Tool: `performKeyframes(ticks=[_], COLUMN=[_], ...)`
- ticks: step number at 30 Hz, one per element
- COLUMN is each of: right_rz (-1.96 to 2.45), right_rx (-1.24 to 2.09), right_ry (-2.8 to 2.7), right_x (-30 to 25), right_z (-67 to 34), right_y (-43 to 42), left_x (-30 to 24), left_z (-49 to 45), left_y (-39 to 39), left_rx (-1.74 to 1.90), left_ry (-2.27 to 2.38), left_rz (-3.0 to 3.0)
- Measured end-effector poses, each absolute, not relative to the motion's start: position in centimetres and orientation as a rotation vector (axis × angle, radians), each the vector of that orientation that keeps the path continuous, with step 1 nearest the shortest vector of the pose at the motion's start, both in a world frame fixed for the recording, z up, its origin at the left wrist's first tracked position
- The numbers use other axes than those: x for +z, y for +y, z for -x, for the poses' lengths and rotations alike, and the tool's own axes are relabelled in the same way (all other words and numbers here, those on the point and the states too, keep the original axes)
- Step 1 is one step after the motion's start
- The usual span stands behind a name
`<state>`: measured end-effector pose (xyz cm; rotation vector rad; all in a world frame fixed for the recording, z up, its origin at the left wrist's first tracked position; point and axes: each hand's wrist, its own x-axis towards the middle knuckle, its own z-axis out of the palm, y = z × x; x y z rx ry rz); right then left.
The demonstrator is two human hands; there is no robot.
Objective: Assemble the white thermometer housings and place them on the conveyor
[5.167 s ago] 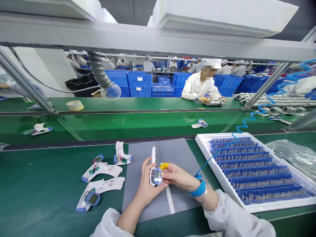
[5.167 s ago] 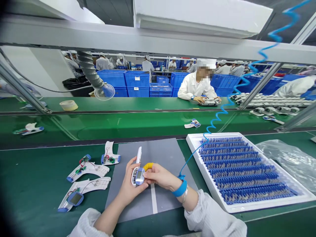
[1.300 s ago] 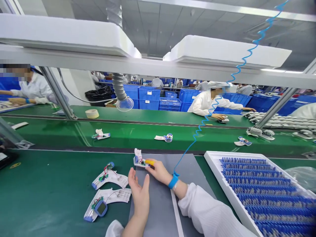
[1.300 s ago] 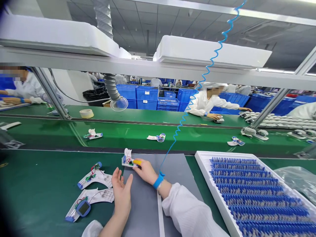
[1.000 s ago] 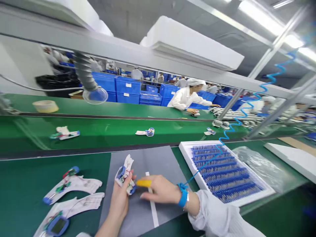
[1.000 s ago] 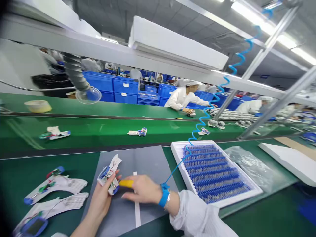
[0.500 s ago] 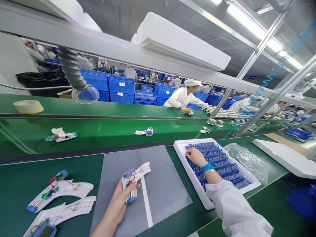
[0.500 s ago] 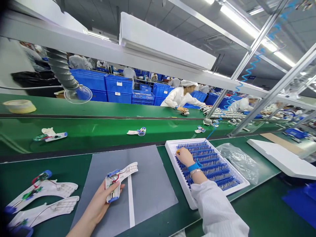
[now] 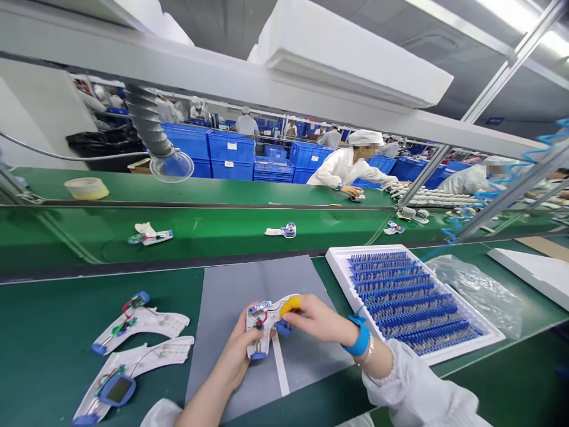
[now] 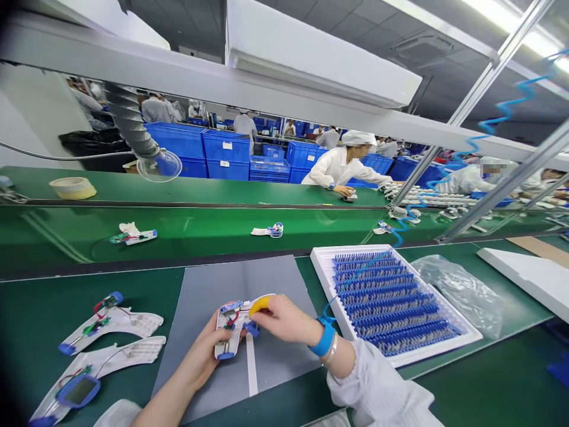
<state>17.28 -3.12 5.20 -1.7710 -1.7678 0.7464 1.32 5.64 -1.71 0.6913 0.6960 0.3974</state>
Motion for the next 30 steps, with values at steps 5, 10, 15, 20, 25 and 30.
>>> performKeyframes(ticks=[5,10,15,20,25,30], right_rz=[1.731,1.824,1.895,1.896,1.928,1.922], right_rx=[0.814,0.724,0.736,0.697,0.678,0.662], right_ry=[-1.883,-1.971,-1.991,-1.996,-2.048,-2.128], right_x=[3.9,4.0,3.8,3.4,3.5,3.2], right_z=[-16.6,-16.5,-16.6,-16.8,-17.1,-17.4], right_y=[-1.8,-1.8,-1.8,-1.9,-1.9,-1.7], left_x=[-1.6,-1.4,-1.7,-2.6,-3.3,-4.5], left_z=[-1.3,-1.1,-1.1,-1.2,-1.1,-1.2], left_y=[5.4,4.7,5.0,5.2,5.3,5.6], left_rx=[0.382,0.381,0.317,0.330,0.357,0.388], left_ry=[0.670,0.715,0.770,0.771,0.783,0.794], left_rz=[-0.742,-0.815,-0.898,-1.024,-1.142,-1.231])
